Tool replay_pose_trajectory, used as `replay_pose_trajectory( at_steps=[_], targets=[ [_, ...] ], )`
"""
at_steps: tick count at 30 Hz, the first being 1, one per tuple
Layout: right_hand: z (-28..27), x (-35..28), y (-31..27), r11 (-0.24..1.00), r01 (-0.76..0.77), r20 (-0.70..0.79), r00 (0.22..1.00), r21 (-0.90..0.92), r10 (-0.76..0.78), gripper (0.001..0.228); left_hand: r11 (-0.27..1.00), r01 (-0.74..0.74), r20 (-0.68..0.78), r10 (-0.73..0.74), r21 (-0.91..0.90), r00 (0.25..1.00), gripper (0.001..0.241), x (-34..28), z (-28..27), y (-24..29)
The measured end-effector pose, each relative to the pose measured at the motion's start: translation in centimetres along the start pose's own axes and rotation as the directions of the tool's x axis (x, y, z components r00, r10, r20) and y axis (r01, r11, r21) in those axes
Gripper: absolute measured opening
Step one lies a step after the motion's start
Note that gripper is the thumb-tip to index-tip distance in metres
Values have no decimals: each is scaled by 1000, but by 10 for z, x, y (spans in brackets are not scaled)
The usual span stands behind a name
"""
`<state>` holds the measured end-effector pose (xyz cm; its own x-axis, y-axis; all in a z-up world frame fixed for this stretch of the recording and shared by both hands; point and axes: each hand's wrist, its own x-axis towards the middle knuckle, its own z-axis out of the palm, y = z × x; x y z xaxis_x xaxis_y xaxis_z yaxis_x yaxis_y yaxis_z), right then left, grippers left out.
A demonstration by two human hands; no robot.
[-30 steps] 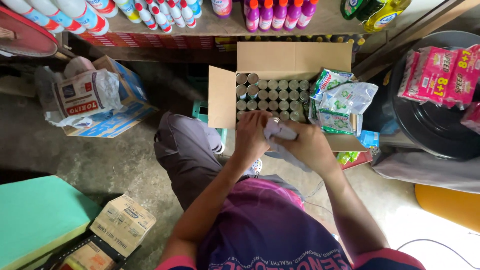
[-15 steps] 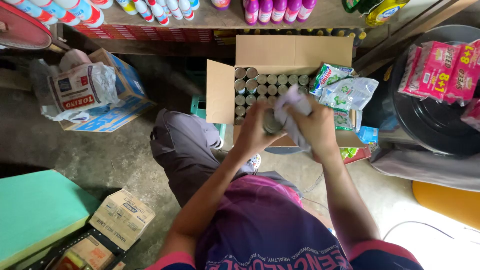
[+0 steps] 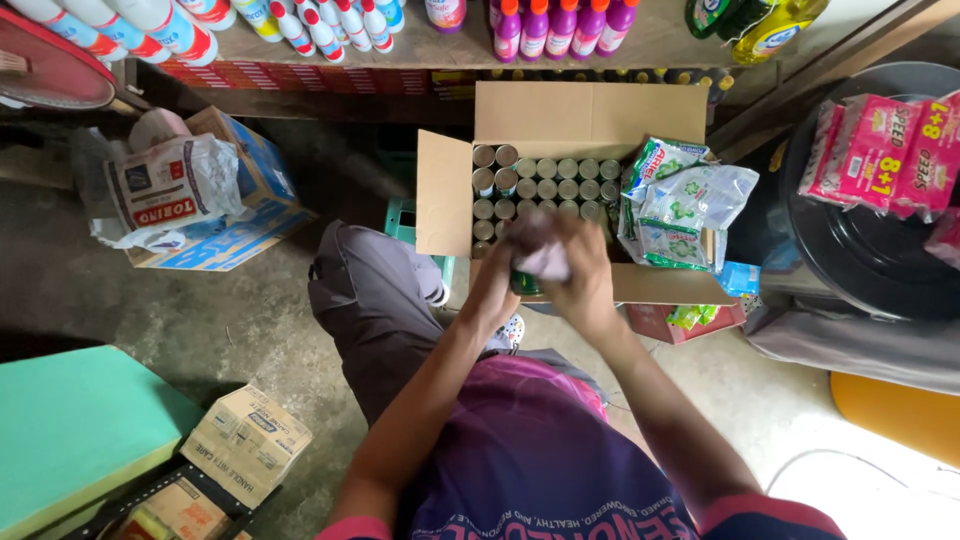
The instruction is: Wiping canned goods with a cloth and arranging them on store shelves.
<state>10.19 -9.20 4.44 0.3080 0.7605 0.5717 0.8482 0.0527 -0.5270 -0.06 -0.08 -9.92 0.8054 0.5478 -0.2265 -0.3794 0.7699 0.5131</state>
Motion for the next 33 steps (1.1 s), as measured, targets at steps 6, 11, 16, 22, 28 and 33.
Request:
replay_pose_trajectory(
  at_steps=[6, 11, 16, 22, 28, 33],
  targets=[
    [17, -16, 16, 773, -525, 140, 848, 357, 511, 45, 974, 156, -17, -161, -167, 987, 56, -7, 41, 33],
    [10, -29, -3, 996, 15, 76, 997, 93, -22, 61, 968, 52, 261, 14, -245, 965, 64, 4, 2, 18],
    [6, -5, 15, 970, -98, 27, 995, 221, 95, 58, 993, -10, -2, 10, 114, 1000, 34, 5, 31, 28],
    [29, -19, 22, 885, -388, -49, 910, 258, 413, 38, 992, 64, 31, -61, -106, 998, 46, 9, 34, 38],
    [5, -15, -6, 991, -55, 48, 998, 124, 49, 41, 996, 10, 111, 0, -88, 994, 37, 17, -27, 8],
    [10, -1, 29, 989, -80, -15, 997, 126, 82, 37, 992, 114, 74, -111, -44, 991, 37, 4, 15, 27]
  ],
)
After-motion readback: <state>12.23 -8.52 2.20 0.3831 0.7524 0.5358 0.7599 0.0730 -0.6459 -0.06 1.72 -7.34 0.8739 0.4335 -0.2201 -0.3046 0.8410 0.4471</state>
